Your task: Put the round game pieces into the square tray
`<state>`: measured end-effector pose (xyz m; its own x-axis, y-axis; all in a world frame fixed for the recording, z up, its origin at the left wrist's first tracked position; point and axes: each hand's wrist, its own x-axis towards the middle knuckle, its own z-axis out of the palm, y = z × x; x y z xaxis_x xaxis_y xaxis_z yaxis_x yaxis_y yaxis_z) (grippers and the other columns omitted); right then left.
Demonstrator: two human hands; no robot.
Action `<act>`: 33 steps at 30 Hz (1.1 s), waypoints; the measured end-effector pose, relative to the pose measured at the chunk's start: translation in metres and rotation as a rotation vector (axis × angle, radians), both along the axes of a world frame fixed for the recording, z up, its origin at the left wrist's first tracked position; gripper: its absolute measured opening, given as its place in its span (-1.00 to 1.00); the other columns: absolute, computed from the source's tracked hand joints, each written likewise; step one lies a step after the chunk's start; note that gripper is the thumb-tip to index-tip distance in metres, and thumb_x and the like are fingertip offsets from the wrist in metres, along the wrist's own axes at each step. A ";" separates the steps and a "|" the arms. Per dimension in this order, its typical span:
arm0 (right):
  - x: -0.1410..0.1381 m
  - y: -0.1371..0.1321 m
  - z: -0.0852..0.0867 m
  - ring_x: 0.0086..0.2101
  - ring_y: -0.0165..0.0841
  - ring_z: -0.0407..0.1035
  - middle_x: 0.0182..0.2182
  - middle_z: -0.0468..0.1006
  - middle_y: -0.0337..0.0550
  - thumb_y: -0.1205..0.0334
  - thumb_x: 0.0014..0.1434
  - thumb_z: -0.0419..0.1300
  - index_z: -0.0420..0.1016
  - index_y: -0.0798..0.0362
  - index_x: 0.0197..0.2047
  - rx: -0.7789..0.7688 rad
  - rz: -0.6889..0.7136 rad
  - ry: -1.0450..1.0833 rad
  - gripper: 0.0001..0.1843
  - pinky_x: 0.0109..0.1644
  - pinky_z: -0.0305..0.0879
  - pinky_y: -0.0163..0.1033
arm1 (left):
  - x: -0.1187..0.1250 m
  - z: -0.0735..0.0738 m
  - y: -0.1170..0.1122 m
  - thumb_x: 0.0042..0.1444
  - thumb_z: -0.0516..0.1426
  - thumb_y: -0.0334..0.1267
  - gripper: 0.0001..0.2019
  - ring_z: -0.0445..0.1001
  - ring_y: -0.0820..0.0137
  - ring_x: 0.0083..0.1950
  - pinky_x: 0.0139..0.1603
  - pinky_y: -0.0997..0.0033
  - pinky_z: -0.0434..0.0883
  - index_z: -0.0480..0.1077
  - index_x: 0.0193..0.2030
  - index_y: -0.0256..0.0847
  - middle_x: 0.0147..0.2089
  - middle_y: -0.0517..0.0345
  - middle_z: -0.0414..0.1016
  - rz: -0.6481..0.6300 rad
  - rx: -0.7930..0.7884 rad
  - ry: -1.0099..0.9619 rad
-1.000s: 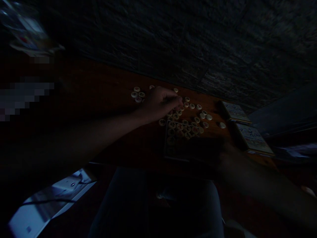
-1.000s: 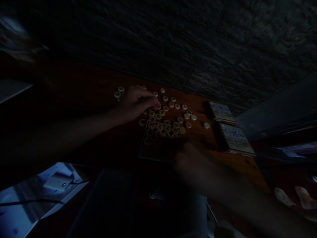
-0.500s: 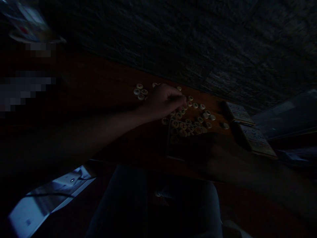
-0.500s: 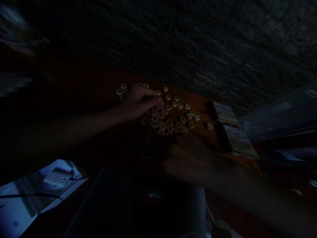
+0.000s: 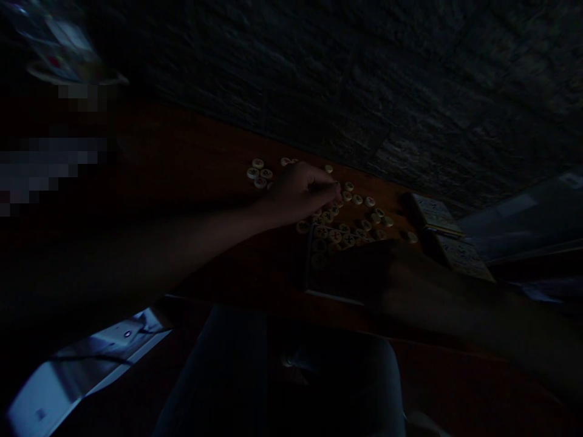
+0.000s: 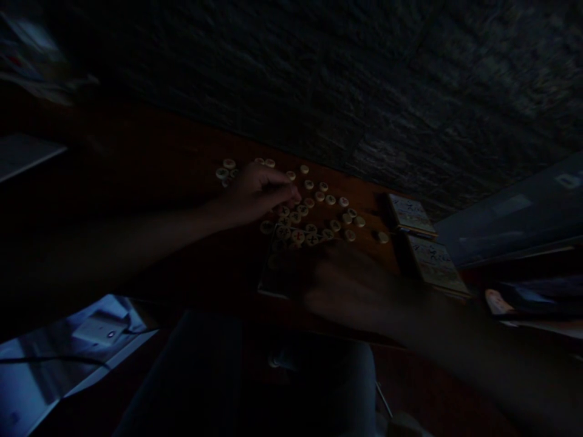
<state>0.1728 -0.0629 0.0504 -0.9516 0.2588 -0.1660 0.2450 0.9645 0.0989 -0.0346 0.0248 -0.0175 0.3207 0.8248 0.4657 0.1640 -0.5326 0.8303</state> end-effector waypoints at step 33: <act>0.006 0.009 -0.015 -0.32 -0.37 0.43 -0.15 0.63 -0.09 0.50 0.31 0.15 0.63 0.02 -0.03 0.003 0.124 0.082 -0.69 -0.28 0.37 -0.24 | -0.002 0.001 -0.008 0.24 0.14 -0.17 -0.72 0.48 0.40 -0.43 -0.31 0.35 0.36 0.57 -0.44 -0.16 -0.49 0.23 0.56 0.005 0.101 0.138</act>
